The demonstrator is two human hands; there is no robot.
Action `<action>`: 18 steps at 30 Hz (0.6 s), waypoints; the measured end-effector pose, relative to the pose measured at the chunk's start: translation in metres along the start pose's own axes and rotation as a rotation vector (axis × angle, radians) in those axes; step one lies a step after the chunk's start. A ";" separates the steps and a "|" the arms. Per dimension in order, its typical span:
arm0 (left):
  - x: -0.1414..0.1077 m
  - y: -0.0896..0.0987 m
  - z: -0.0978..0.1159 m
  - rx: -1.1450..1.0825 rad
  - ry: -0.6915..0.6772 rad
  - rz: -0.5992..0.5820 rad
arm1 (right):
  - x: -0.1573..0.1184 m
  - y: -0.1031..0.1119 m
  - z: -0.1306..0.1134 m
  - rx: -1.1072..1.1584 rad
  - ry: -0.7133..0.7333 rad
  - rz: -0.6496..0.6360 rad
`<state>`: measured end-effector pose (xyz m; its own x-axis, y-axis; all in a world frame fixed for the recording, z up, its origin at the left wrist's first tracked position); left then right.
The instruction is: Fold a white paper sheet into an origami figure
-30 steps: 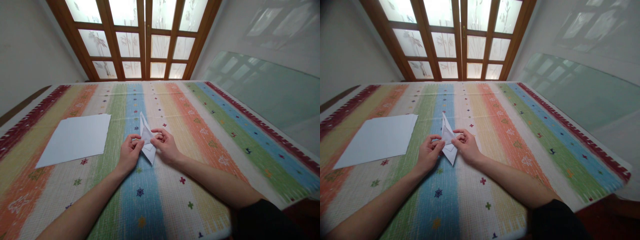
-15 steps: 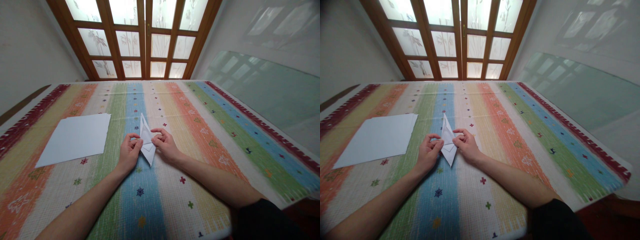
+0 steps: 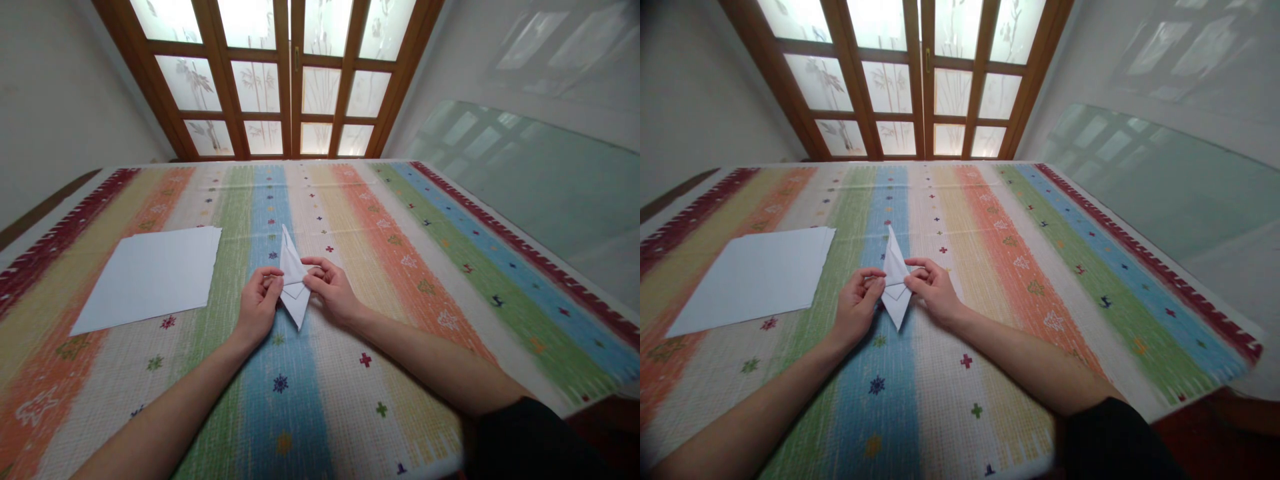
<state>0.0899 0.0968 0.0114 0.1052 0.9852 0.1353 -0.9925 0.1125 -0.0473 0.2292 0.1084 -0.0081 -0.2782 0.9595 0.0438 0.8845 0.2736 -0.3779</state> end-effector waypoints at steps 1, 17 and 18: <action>0.000 0.000 0.000 0.003 -0.002 0.002 | 0.000 0.000 0.001 0.011 -0.007 0.005; -0.002 0.001 0.004 0.030 -0.033 0.005 | 0.001 0.005 0.004 0.090 -0.047 0.057; -0.002 0.001 0.004 0.028 -0.032 0.010 | 0.001 0.005 0.004 0.092 -0.046 0.057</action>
<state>0.0886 0.0949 0.0153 0.0941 0.9815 0.1669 -0.9949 0.0990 -0.0212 0.2322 0.1105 -0.0137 -0.2475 0.9686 -0.0221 0.8616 0.2095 -0.4624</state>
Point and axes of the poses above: each hand's wrist, its own x-axis towards the middle knuckle, its own y-axis out of the back of the hand, z = x × y, the point moved 10 cm from there along x, towards the middle knuckle, and after that the axes turned 5 degrees about -z, right-handed, at the moved point
